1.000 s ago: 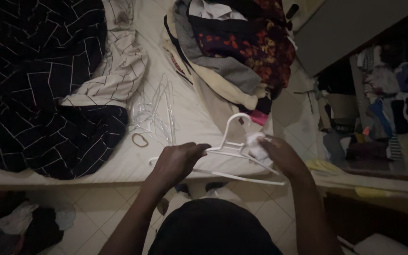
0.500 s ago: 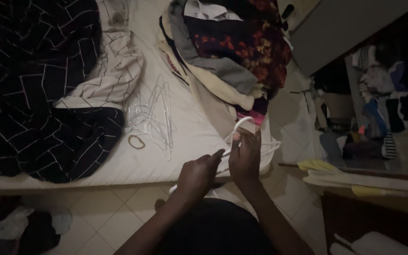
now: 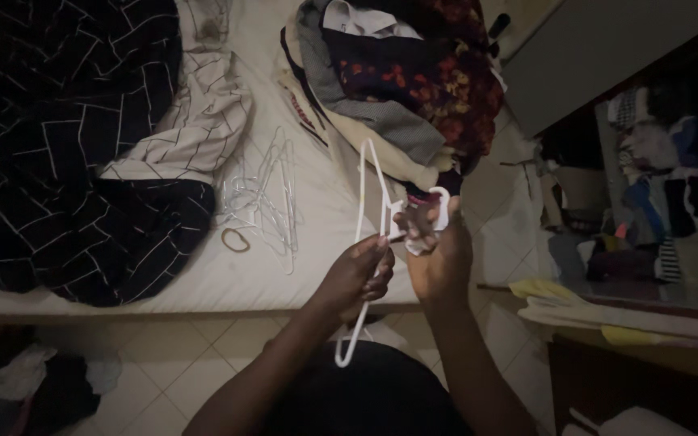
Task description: The person tapes plastic clothes hangers together with adhesive tape, ties cloth around a wire clothes hanger by hand, and carries the hanger to a closet.
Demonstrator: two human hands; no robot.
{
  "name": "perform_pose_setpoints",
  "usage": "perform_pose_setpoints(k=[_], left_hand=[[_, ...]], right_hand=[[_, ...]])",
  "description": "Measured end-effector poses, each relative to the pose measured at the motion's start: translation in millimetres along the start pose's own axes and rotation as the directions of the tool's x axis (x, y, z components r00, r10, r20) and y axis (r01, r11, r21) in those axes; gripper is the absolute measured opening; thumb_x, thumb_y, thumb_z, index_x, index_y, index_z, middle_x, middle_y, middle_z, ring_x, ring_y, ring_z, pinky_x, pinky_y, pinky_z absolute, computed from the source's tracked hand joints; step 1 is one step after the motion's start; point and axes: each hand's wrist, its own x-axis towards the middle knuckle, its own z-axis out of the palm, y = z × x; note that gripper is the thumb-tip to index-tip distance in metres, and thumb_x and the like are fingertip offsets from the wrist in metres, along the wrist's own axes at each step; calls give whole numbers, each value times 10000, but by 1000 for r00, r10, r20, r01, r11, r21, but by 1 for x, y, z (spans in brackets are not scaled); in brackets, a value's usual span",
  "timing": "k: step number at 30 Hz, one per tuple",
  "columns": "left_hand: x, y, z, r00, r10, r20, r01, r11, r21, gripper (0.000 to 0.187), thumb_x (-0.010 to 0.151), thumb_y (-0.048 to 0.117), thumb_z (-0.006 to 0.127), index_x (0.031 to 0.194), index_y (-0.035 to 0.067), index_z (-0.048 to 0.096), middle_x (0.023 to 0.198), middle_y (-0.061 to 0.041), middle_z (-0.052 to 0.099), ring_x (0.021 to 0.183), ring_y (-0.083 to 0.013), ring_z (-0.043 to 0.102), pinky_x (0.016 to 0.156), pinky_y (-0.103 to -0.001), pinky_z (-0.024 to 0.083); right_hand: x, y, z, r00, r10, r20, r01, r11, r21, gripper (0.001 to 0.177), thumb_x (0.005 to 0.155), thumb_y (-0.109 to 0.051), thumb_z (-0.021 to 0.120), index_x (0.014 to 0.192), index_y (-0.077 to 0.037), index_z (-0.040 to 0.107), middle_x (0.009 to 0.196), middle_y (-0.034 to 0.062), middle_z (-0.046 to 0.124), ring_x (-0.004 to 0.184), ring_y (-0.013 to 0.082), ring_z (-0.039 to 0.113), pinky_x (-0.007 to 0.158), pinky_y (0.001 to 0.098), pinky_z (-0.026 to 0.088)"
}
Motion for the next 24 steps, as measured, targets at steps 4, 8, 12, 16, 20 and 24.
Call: perform_pose_setpoints(k=[4,8,12,16,20,24], left_hand=[[-1,18,25,978,118,-171,-67,957,282,245,1081,324,533,1116,82,549,695,17,495,484,-56,354,421,-226,285],[-9,34,37,926,189,-328,100,713,694,250,1031,316,525,1127,92,583,643,10,522,475,-69,382,426,-262,303],[-18,39,36,933,349,-90,-143,589,795,270,1086,306,551,1143,46,598,703,7,527,624,-77,493,561,-282,419],[-32,54,41,947,256,-196,74,419,905,294,1007,311,582,1150,62,643,651,-36,575,601,-133,541,575,-336,449],[-36,55,46,975,169,-147,101,251,963,302,1022,320,585,1122,46,661,654,-50,610,592,-161,575,597,-354,456],[-32,54,33,943,274,-190,72,388,919,321,1006,294,582,1220,68,659,658,-54,618,607,-157,560,589,-352,457]], right_hand=[[1,-26,-5,989,0,-148,-38,967,-252,342,1083,-370,584,964,-51,548,645,-10,432,653,151,485,853,450,554],[8,-48,-22,950,219,-221,-276,920,-277,357,1072,-353,586,956,-15,586,600,-53,383,654,113,495,916,457,577],[7,-59,-36,930,314,-191,-353,910,-220,374,1095,-345,594,986,12,616,603,-64,369,665,100,496,869,360,539],[4,-76,-36,877,454,-158,-412,543,-732,445,1031,-368,539,1174,9,727,624,-62,502,589,87,523,679,278,489],[5,-50,-50,960,203,-191,-200,21,-980,416,1050,-362,494,1089,10,677,681,48,534,604,149,504,565,345,426],[3,-27,-54,926,-366,91,158,159,-975,473,1127,-452,482,1174,-14,653,851,-6,622,766,96,568,706,276,475]])
